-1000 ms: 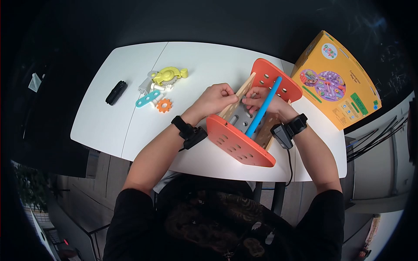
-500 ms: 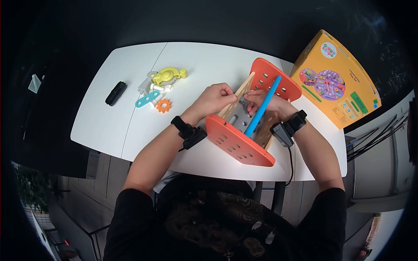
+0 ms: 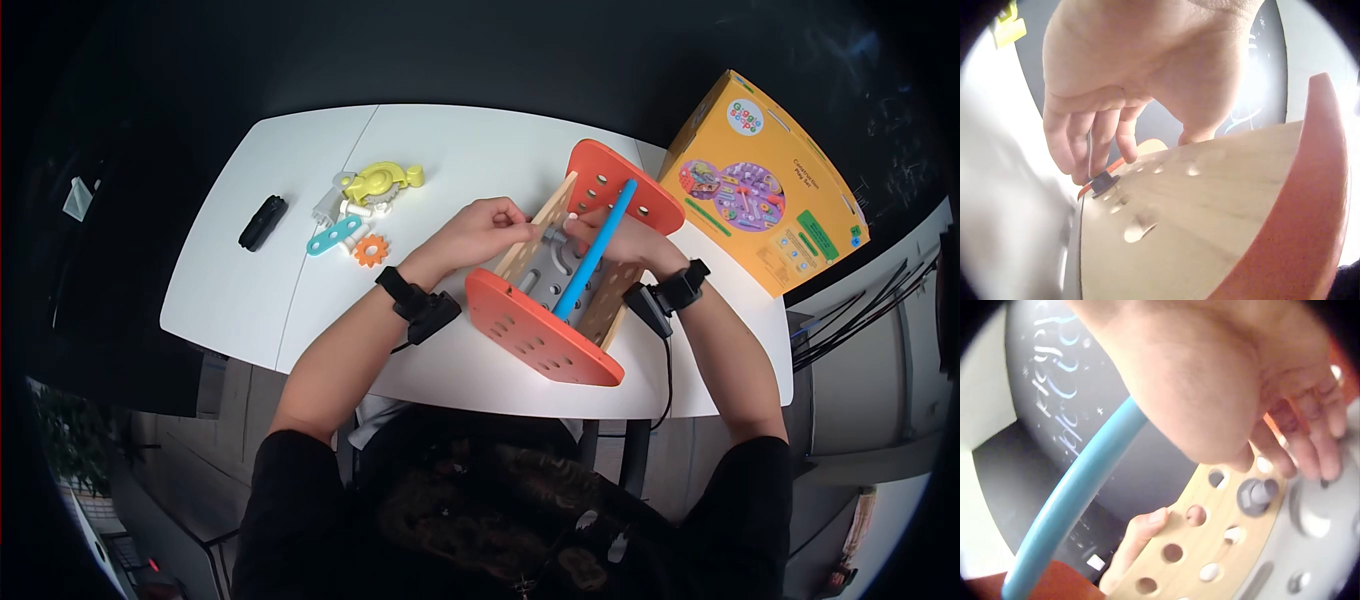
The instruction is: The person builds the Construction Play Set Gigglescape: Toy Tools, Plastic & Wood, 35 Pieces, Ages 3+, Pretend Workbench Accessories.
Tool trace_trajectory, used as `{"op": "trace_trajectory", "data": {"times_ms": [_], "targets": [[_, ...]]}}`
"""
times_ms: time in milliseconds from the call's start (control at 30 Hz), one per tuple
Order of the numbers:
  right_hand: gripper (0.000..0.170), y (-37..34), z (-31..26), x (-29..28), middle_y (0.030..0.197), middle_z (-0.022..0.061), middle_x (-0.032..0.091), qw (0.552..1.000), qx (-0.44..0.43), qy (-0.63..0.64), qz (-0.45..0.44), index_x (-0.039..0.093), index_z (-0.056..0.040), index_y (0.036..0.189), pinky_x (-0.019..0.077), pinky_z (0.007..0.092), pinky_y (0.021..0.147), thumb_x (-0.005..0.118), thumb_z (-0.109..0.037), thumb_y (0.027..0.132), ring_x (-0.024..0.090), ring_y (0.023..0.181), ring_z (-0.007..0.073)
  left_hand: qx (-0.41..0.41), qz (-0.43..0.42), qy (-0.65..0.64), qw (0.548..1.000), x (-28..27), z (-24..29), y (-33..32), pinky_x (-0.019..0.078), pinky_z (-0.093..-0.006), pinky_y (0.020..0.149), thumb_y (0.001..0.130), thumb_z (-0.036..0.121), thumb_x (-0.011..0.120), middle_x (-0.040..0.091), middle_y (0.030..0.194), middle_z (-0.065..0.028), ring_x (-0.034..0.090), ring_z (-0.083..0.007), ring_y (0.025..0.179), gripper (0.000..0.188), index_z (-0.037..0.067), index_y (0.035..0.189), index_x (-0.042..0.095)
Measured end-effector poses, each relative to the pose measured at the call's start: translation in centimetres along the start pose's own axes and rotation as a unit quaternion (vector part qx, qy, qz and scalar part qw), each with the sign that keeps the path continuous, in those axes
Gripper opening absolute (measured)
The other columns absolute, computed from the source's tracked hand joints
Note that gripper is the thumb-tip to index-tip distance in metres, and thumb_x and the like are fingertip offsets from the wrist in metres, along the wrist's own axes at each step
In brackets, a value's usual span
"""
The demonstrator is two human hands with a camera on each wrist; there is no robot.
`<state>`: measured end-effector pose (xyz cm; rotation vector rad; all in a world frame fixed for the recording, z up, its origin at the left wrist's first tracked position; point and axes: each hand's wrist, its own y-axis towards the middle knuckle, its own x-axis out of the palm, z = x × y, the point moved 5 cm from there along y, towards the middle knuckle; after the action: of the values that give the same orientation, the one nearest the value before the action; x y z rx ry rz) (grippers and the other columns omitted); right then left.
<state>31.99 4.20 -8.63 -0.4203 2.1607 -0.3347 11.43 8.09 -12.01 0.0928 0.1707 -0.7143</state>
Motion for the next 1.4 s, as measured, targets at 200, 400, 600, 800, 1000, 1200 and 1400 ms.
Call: {"op": "trace_trajectory", "data": {"times_ms": [200,400,600,800,1000,1200,1400], "targets": [[0.032,-5.4,-0.2,-2.9,0.096,0.0182,0.072,0.988,-0.030,-0.130,0.076,0.071,-0.0012,0.108,0.0526,0.0380,0.084,0.053,-0.027,0.099,0.069,0.093,0.0295,0.118,-0.034,0.006,0.992,-1.6,4.3,-3.6,0.0478,-0.0365,0.101,0.094,0.025,0.072,0.069,0.124,-0.0100,0.063,-0.0204,0.113,0.022,0.004,0.099,0.071],[0.019,-10.0,-0.8,-6.6,0.093,0.0174,0.068,0.872,-0.202,-0.092,0.436,0.069,0.0017,0.104,0.0534,0.0390,0.078,0.056,-0.010,0.097,0.066,0.083,0.0291,0.204,-0.145,0.123,0.960,-1.1,7.4,-8.8,0.0501,-0.0368,0.098,0.078,0.009,0.083,0.071,0.117,-0.0063,0.065,-0.0232,0.110,0.020,0.005,0.095,0.074],[0.031,-9.5,1.6,-6.4,0.094,0.0173,0.068,0.854,-0.197,-0.070,0.476,0.068,0.0020,0.112,0.0511,0.0379,0.079,0.052,-0.023,0.104,0.065,0.086,0.0271,0.141,-0.093,0.163,0.972,-3.6,6.1,-9.0,0.0508,-0.0363,0.098,0.078,0.004,0.080,0.069,0.112,-0.0061,0.064,-0.0223,0.110,0.022,0.005,0.099,0.071],[0.055,-8.1,5.7,-5.4,0.099,0.0178,0.070,0.926,-0.113,0.116,0.341,0.065,0.0039,0.123,0.0494,0.0334,0.084,0.039,-0.043,0.109,0.063,0.089,0.0210,0.110,0.029,0.087,0.990,-6.9,2.4,-7.5,0.0493,-0.0311,0.096,0.091,0.010,0.073,0.067,0.115,-0.0042,0.062,-0.0158,0.106,0.026,0.004,0.115,0.066],[0.073,-7.3,6.7,-4.5,0.121,0.0170,0.066,0.935,-0.051,0.243,0.252,0.059,0.0044,0.132,0.0468,0.0328,0.095,0.026,-0.056,0.109,0.062,0.107,0.0212,-0.055,0.159,0.099,0.981,-7.4,-0.1,-7.1,0.0532,-0.0309,0.087,0.102,0.050,0.053,0.067,0.112,-0.0075,0.065,-0.0172,0.101,0.051,0.002,0.115,0.065],[0.078,-5.6,6.0,-2.3,0.134,0.0208,0.061,0.954,-0.031,0.245,0.168,0.043,-0.0040,0.150,0.0555,0.0331,0.088,0.019,-0.064,0.106,0.066,0.112,0.0237,-0.194,0.133,0.032,0.972,-5.2,0.5,-7.1,0.0604,-0.0327,0.071,0.100,0.075,0.021,0.070,0.098,-0.0143,0.072,-0.0242,0.085,0.091,-0.003,0.110,0.067],[0.078,-6.0,3.4,-2.4,0.146,0.0217,0.051,0.932,-0.052,0.299,0.195,0.035,-0.0068,0.156,0.0494,0.0368,0.104,0.024,-0.065,0.105,0.057,0.129,0.0263,-0.148,0.161,0.021,0.976,-6.1,0.2,-6.1,0.0603,-0.0361,0.082,0.100,0.074,0.017,0.071,0.107,-0.0181,0.072,-0.0269,0.093,0.095,-0.006,0.118,0.066]]}}
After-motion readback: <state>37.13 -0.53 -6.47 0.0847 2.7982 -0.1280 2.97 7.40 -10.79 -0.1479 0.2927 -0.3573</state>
